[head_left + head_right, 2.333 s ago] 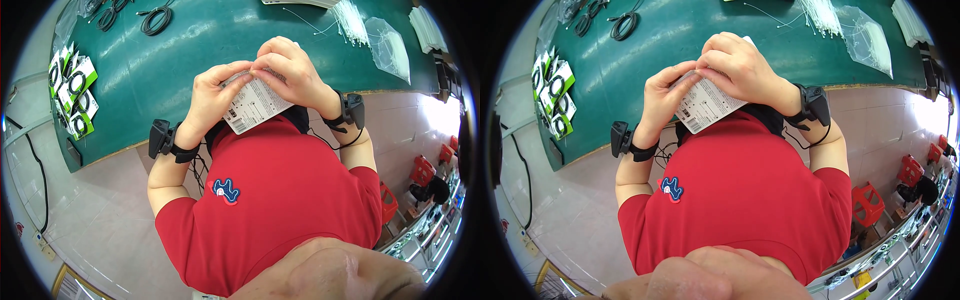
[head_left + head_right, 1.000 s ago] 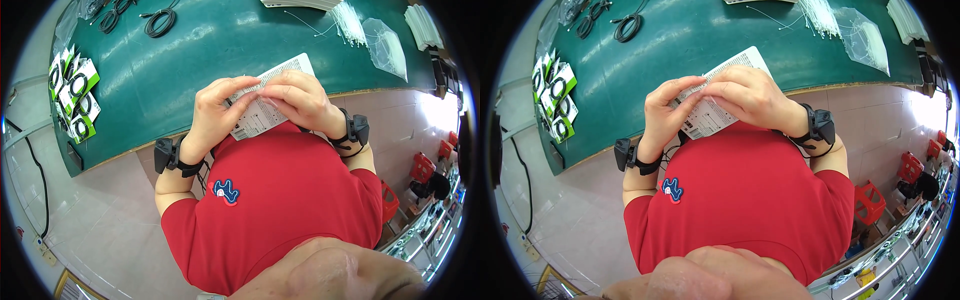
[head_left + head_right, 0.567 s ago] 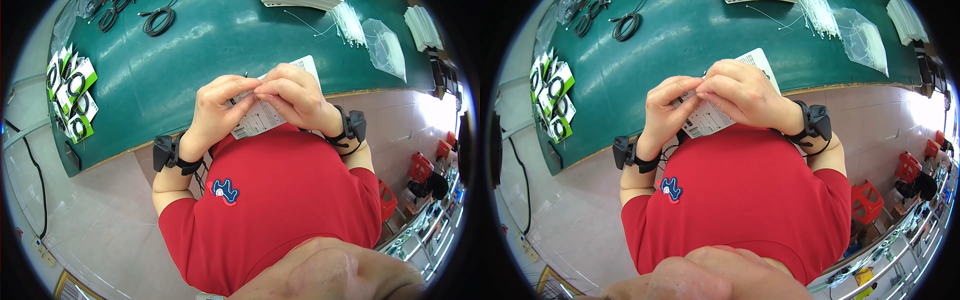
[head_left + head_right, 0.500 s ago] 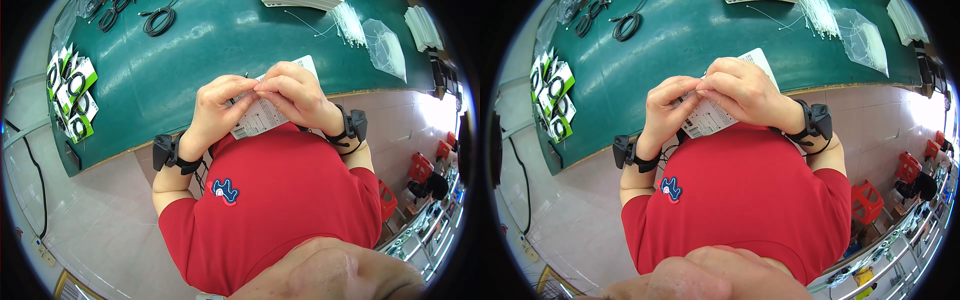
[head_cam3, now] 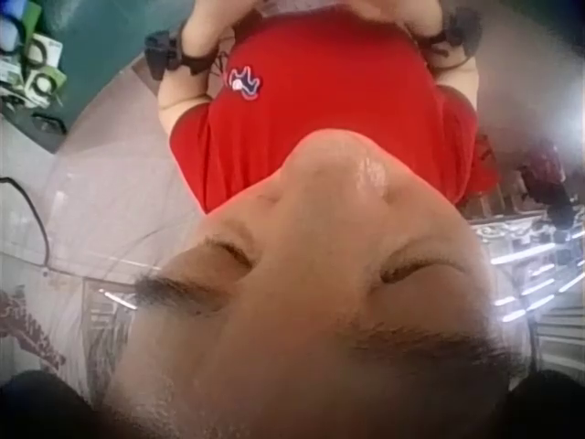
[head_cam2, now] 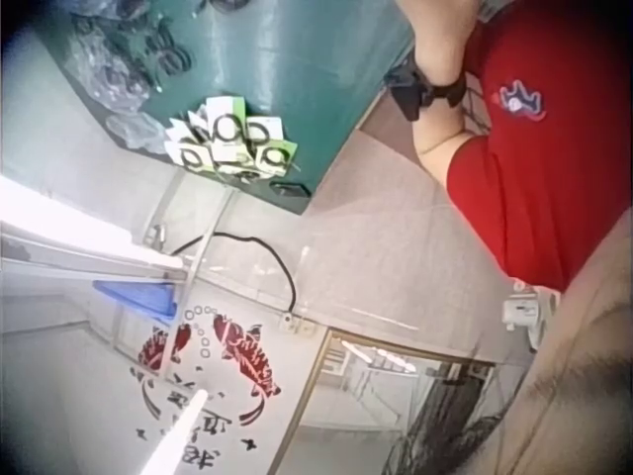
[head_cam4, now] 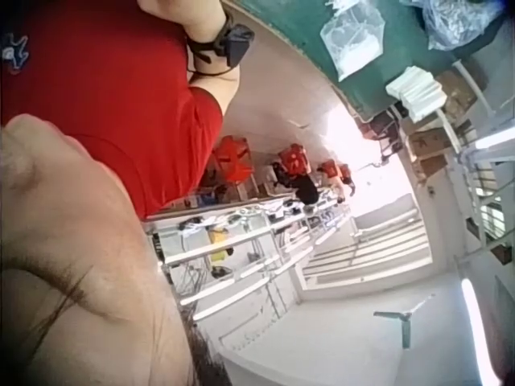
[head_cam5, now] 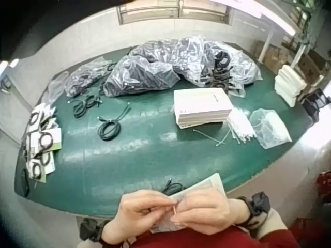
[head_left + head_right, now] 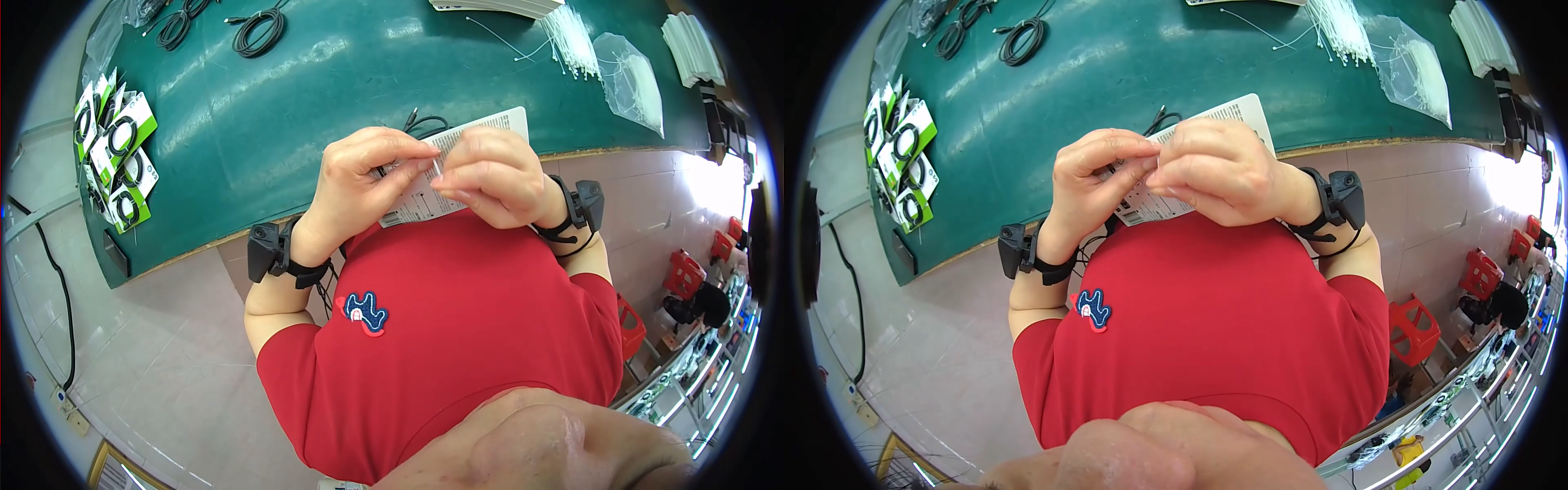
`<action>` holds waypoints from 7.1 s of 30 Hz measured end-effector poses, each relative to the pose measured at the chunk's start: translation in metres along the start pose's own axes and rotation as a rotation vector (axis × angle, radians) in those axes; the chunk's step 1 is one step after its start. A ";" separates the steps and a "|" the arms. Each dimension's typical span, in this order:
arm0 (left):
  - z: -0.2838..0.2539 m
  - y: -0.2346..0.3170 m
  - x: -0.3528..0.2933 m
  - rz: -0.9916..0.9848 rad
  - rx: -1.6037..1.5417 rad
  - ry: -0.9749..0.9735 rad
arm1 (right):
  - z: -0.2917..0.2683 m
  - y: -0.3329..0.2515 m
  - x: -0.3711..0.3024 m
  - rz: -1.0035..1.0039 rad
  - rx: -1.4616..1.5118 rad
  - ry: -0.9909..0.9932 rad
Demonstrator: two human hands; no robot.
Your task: Packaging USB cables into retail display cards on an assembly line.
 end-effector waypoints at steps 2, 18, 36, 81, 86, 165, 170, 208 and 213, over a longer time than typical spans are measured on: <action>0.000 0.002 0.000 -0.003 -0.021 -0.020 | 0.000 -0.002 -0.003 -0.032 0.032 -0.064; 0.008 0.015 -0.015 0.560 0.573 0.191 | 0.014 0.024 -0.046 0.411 0.231 -0.025; 0.023 0.004 -0.027 0.373 0.544 0.102 | 0.036 0.034 -0.080 0.941 0.645 0.081; 0.018 0.004 -0.006 0.191 0.422 0.096 | 0.022 0.035 -0.064 0.562 0.248 -0.008; 0.004 -0.001 0.008 0.104 0.372 0.045 | 0.013 0.045 -0.050 0.730 0.443 -0.009; 0.038 -0.062 0.001 0.269 0.432 -0.122 | 0.011 0.110 -0.050 0.498 -0.470 0.146; 0.037 -0.067 0.000 0.287 0.405 -0.105 | 0.011 0.119 -0.050 0.556 -0.431 0.076; 0.024 -0.078 -0.017 -0.044 0.599 0.288 | 0.026 0.117 -0.040 0.465 -0.366 -0.023; 0.025 -0.075 -0.016 -0.060 0.608 0.289 | 0.025 0.120 -0.040 0.452 -0.352 -0.042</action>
Point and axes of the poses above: each hand's wrist, its own x-axis towards the middle knuckle, its own z-axis out of the palm, y = z × x, the point moved 5 cm from there along x, towards the middle knuckle, and after that the axes turned 3 degrees about z, right-handed, at the moved point
